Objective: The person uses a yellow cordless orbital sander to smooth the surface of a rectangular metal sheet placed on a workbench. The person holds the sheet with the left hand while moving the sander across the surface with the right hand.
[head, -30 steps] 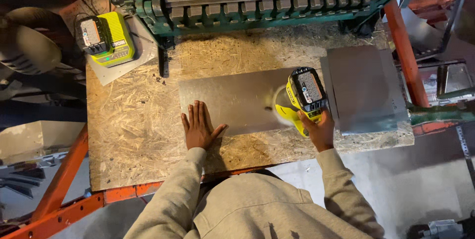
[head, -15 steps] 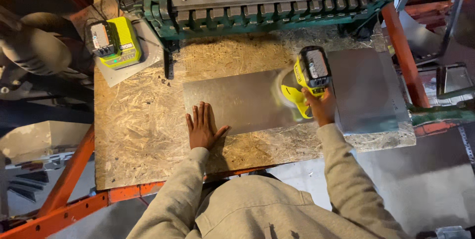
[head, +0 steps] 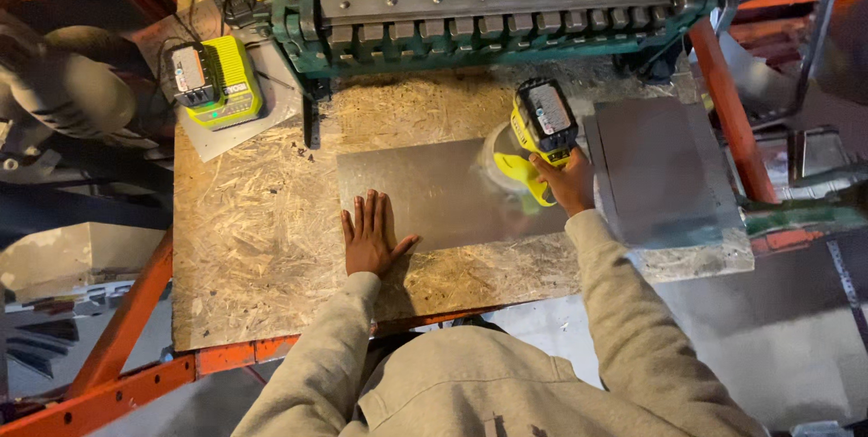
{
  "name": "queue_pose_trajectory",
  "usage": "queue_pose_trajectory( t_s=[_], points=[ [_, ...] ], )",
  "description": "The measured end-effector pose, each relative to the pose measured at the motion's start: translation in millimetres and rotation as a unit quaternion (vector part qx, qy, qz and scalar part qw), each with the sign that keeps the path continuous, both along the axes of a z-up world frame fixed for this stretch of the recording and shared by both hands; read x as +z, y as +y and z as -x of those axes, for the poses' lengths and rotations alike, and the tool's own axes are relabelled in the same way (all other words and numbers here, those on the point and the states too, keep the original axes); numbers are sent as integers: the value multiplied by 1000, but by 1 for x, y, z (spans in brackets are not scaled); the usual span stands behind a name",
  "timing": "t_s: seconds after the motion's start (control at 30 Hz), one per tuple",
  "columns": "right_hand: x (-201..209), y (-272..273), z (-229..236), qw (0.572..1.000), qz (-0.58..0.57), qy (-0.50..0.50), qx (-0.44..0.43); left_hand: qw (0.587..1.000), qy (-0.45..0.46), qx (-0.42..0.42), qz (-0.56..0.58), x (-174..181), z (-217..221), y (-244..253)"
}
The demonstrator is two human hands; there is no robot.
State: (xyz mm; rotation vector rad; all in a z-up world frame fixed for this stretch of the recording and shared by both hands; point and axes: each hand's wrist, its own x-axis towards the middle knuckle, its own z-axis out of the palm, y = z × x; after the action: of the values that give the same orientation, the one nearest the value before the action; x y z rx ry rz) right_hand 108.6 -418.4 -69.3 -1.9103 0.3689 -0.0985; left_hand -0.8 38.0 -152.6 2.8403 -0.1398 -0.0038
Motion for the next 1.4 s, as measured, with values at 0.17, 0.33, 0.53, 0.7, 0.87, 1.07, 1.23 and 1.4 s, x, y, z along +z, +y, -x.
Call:
queue_pose_trajectory(
  t_s=[0.17, 0.33, 0.53, 0.7, 0.87, 1.07, 1.23, 1.4],
  points=[
    [22, 30, 2, 996, 58, 67, 5, 1000, -5, -3, -4, -1, 1, 1],
    [22, 48, 10, 997, 38, 67, 7, 1000, 10, -5, 7, 2, -1, 0],
    [58, 84, 47, 996, 30, 78, 17, 1000, 24, 0, 0, 11, -1, -1],
    [80, 102, 94, 998, 9, 57, 7, 1000, 31, -1, 0, 14, -1, -1],
    [24, 73, 131, 996, 14, 89, -3, 999, 36, -5, 8, 9, 1, 0],
    [40, 88, 156, 991, 37, 124, -32, 999, 29, -4, 11, 10, 1, -3],
    [37, 101, 150, 994, -16, 97, -44, 1000, 15, -16, 3, 4, -1, 0],
    [46, 116, 142, 998, -57, 26, -11, 999, 10, -22, -23, 7, -2, -1]
  ],
)
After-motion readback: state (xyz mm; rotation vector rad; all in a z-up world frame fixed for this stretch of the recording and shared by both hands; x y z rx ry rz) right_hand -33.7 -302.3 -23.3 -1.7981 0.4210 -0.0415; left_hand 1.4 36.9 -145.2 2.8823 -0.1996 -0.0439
